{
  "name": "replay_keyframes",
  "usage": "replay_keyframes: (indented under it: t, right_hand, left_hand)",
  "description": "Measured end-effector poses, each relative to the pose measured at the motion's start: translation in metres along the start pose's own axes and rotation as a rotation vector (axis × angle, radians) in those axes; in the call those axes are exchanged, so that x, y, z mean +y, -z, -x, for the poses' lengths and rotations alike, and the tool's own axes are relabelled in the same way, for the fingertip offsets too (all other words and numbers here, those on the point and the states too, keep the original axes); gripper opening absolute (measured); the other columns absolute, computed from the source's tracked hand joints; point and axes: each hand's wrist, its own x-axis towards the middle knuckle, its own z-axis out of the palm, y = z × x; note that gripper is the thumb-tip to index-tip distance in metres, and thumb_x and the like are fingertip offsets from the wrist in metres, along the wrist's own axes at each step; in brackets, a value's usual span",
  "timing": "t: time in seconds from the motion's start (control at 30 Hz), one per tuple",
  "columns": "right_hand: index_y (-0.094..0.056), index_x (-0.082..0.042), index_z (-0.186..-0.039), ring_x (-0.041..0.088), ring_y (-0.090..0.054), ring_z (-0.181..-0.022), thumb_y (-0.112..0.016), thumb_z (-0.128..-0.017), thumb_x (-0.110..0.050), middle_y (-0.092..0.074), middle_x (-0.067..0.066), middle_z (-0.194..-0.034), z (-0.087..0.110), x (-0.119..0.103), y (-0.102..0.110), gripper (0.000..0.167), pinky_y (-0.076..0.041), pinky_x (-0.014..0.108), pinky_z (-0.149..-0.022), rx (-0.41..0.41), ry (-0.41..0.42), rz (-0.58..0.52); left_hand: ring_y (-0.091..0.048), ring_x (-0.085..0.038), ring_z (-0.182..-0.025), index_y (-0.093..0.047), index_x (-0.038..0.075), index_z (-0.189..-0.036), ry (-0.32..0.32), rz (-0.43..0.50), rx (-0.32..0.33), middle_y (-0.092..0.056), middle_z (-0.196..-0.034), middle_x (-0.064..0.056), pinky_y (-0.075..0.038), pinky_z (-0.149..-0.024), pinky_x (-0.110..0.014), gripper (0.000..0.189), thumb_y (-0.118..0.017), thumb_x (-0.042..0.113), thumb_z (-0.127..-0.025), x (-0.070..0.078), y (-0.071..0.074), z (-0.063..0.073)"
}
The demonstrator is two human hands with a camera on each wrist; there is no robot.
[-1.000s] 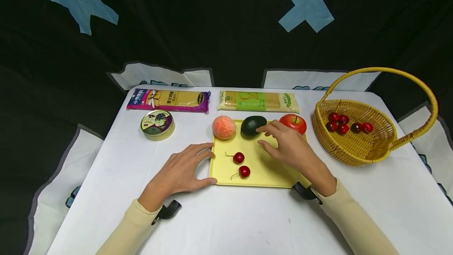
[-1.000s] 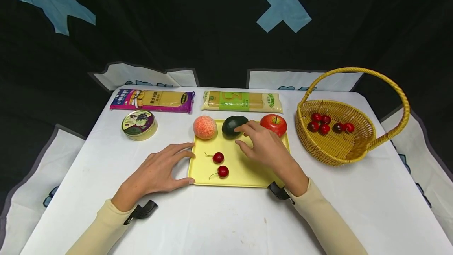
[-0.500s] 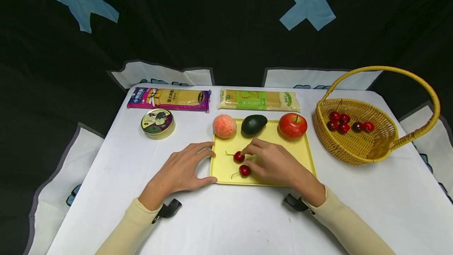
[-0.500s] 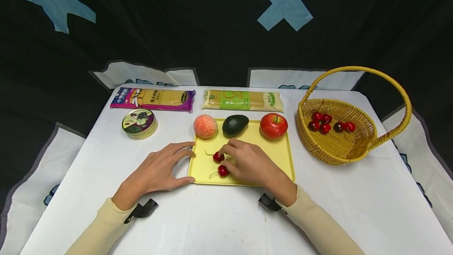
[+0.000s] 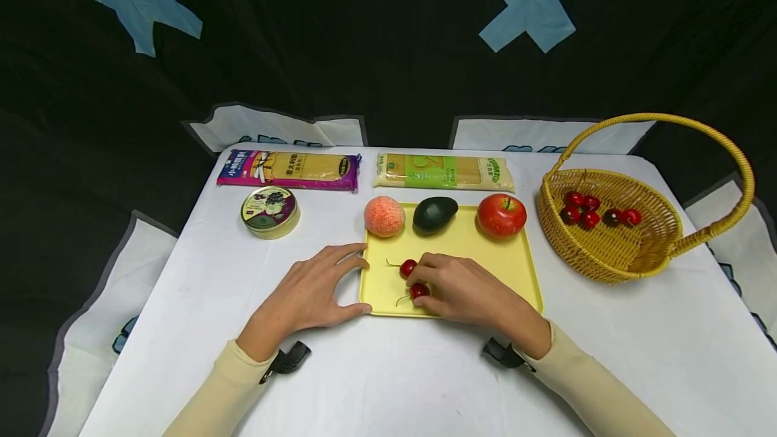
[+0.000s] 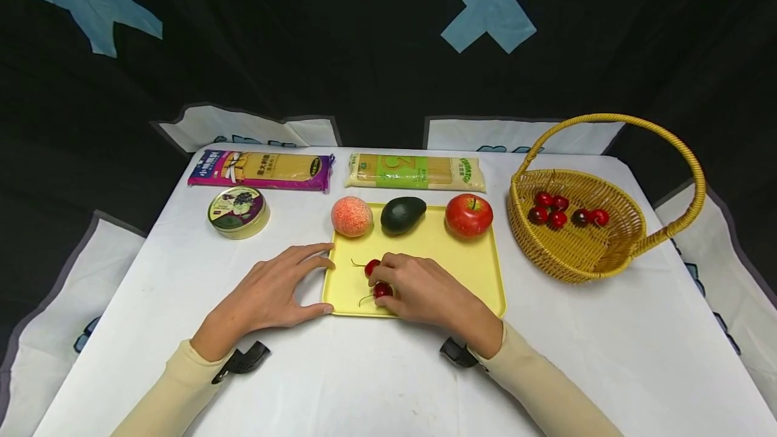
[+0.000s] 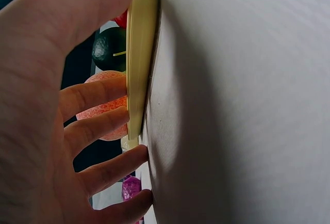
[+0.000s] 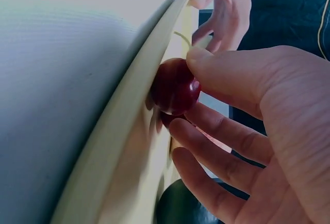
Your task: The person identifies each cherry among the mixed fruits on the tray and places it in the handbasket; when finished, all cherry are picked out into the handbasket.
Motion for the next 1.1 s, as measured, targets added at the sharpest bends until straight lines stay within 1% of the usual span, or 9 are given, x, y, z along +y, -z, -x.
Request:
replay_keyframes:
  t: [0.1,0.27,0.43,0.53,0.63,0.73,0.87,1.0,1.1]
  right_hand:
    - [-0.079,-0.02,-0.11,0.007,-0.058,-0.083,-0.089,-0.091,-0.028,-0.067,-0.006,-0.104,0.0,0.001,0.0,0.023,-0.055,0.028,-0.076,-0.023,-0.006,-0.007]
    - [-0.078,-0.018,-0.113,0.007,-0.057,-0.081,-0.087,-0.093,-0.026,-0.065,-0.005,-0.105,0.0,0.002,-0.001,0.023,-0.054,0.025,-0.076,-0.056,-0.014,-0.039]
    - [-0.079,-0.018,-0.114,0.007,-0.062,-0.086,-0.086,-0.093,-0.024,-0.067,-0.005,-0.109,0.001,0.002,0.005,0.023,-0.056,0.026,-0.078,-0.047,-0.024,-0.048]
    - [-0.08,-0.017,-0.115,0.009,-0.066,-0.09,-0.086,-0.093,-0.022,-0.069,-0.005,-0.112,0.002,0.002,0.015,0.023,-0.058,0.027,-0.081,-0.006,-0.025,-0.049]
    - [-0.08,-0.016,-0.115,0.013,-0.069,-0.092,-0.087,-0.092,-0.02,-0.07,-0.004,-0.113,0.005,0.007,0.028,0.025,-0.059,0.028,-0.082,0.057,-0.026,-0.042]
    - [-0.079,-0.016,-0.115,0.017,-0.072,-0.093,-0.09,-0.089,-0.016,-0.071,-0.001,-0.113,0.01,0.014,0.042,0.028,-0.061,0.031,-0.081,0.126,-0.037,-0.019]
    - [-0.079,-0.015,-0.113,0.019,-0.073,-0.096,-0.091,-0.087,-0.013,-0.073,0.0,-0.11,0.018,0.026,0.058,0.028,-0.062,0.036,-0.081,0.201,-0.076,0.013]
    - [-0.079,-0.013,-0.112,0.021,-0.072,-0.09,-0.091,-0.089,-0.015,-0.072,0.005,-0.11,0.029,0.04,0.07,0.026,-0.063,0.042,-0.077,0.273,-0.108,0.039]
    - [-0.079,-0.01,-0.113,0.023,-0.071,-0.084,-0.091,-0.088,-0.011,-0.072,0.011,-0.112,0.037,0.052,0.076,0.028,-0.062,0.043,-0.071,0.335,-0.115,0.051]
  left_hand:
    - [-0.049,-0.024,-0.149,-0.067,0.028,-0.142,-0.001,0.004,0.003,-0.046,-0.168,0.005,-0.057,-0.09,-0.061,0.071,-0.077,0.072,-0.086,0.0,0.0,0.0]
    - [-0.05,-0.024,-0.149,-0.067,0.028,-0.141,-0.002,0.005,0.006,-0.046,-0.167,0.005,-0.057,-0.089,-0.06,0.071,-0.077,0.072,-0.086,0.0,0.0,0.0]
    - [-0.05,-0.024,-0.149,-0.067,0.027,-0.141,-0.006,0.001,0.007,-0.046,-0.167,0.004,-0.058,-0.091,-0.06,0.071,-0.077,0.071,-0.086,0.0,0.0,0.0]
    - [-0.05,-0.023,-0.149,-0.068,0.027,-0.141,-0.009,0.0,0.011,-0.047,-0.167,0.004,-0.058,-0.091,-0.06,0.071,-0.077,0.071,-0.086,0.0,0.0,0.0]
    - [-0.05,-0.023,-0.148,-0.068,0.027,-0.141,-0.012,0.004,0.017,-0.047,-0.167,0.004,-0.058,-0.09,-0.06,0.071,-0.078,0.071,-0.086,0.0,-0.001,-0.001]
    - [-0.05,-0.024,-0.148,-0.068,0.027,-0.141,-0.01,0.007,0.015,-0.047,-0.167,0.004,-0.058,-0.089,-0.06,0.071,-0.078,0.071,-0.085,0.0,-0.001,-0.001]
    - [-0.05,-0.024,-0.148,-0.067,0.027,-0.141,-0.003,0.006,0.007,-0.047,-0.167,0.004,-0.057,-0.09,-0.061,0.072,-0.078,0.071,-0.086,0.0,-0.001,-0.001]
    - [-0.05,-0.024,-0.149,-0.067,0.028,-0.142,0.001,0.003,0.005,-0.046,-0.167,0.004,-0.057,-0.09,-0.06,0.072,-0.078,0.071,-0.086,0.0,-0.001,-0.001]
    - [-0.049,-0.024,-0.149,-0.067,0.028,-0.142,0.004,0.006,0.007,-0.046,-0.167,0.005,-0.057,-0.09,-0.06,0.072,-0.078,0.071,-0.085,0.0,-0.001,-0.001]
